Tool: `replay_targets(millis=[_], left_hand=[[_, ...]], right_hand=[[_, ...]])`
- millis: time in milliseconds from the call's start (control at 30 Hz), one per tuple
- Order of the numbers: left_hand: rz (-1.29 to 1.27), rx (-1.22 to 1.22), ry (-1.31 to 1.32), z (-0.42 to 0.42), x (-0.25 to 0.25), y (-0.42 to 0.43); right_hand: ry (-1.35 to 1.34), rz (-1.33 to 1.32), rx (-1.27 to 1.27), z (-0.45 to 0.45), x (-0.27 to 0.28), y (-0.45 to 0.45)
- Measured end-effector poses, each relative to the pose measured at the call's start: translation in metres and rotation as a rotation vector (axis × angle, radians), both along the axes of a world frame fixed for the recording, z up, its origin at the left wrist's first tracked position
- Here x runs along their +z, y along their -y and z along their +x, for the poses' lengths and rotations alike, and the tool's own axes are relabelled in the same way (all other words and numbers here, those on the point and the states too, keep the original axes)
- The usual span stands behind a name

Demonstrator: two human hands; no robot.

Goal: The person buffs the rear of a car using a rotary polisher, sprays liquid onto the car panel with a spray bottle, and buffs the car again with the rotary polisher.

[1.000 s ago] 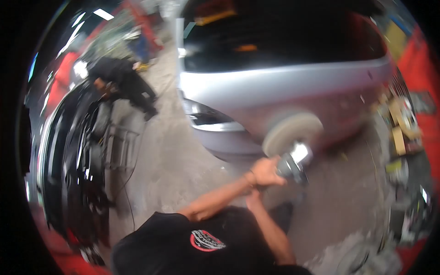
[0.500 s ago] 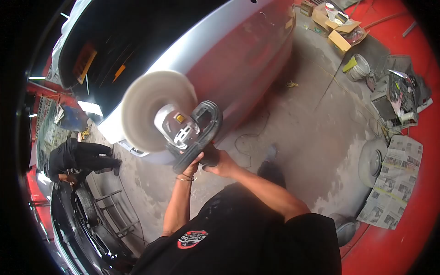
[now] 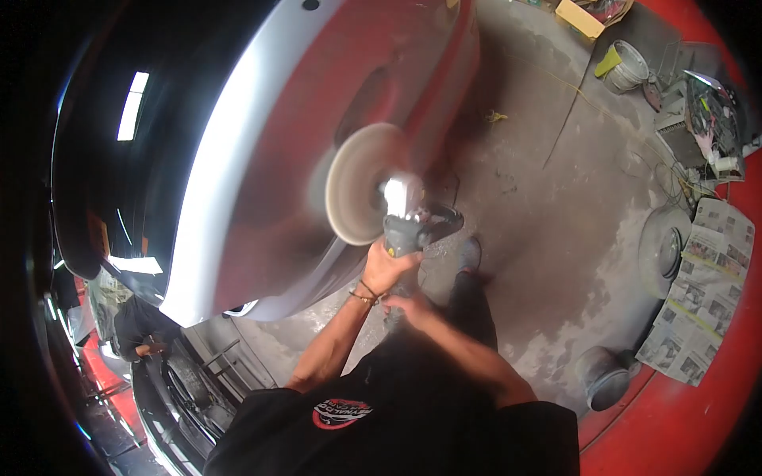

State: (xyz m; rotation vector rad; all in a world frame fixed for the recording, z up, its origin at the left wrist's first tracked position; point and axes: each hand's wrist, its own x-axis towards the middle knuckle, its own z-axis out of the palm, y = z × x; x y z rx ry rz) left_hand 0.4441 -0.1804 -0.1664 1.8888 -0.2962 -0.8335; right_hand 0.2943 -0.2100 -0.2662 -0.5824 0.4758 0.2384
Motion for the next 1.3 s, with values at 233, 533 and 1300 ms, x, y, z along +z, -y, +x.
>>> replay_targets(millis=[233,533,1300], left_hand=[[0.261,-0.045,0.154,0.069,-0.006,0.142],[0.569,-0.083,0.199,0.112,0.009,0.242],[0.563,-0.176,0.330,-0.090,0.019,-0.315]], right_hand=[[-0.119,0.509,-0.003,0.060,-0.005,0.116],[0.027,0.455,-0.069,0.108,0.006,0.207],[0.039,0.474,-0.075,-0.089,0.033,-0.357]])
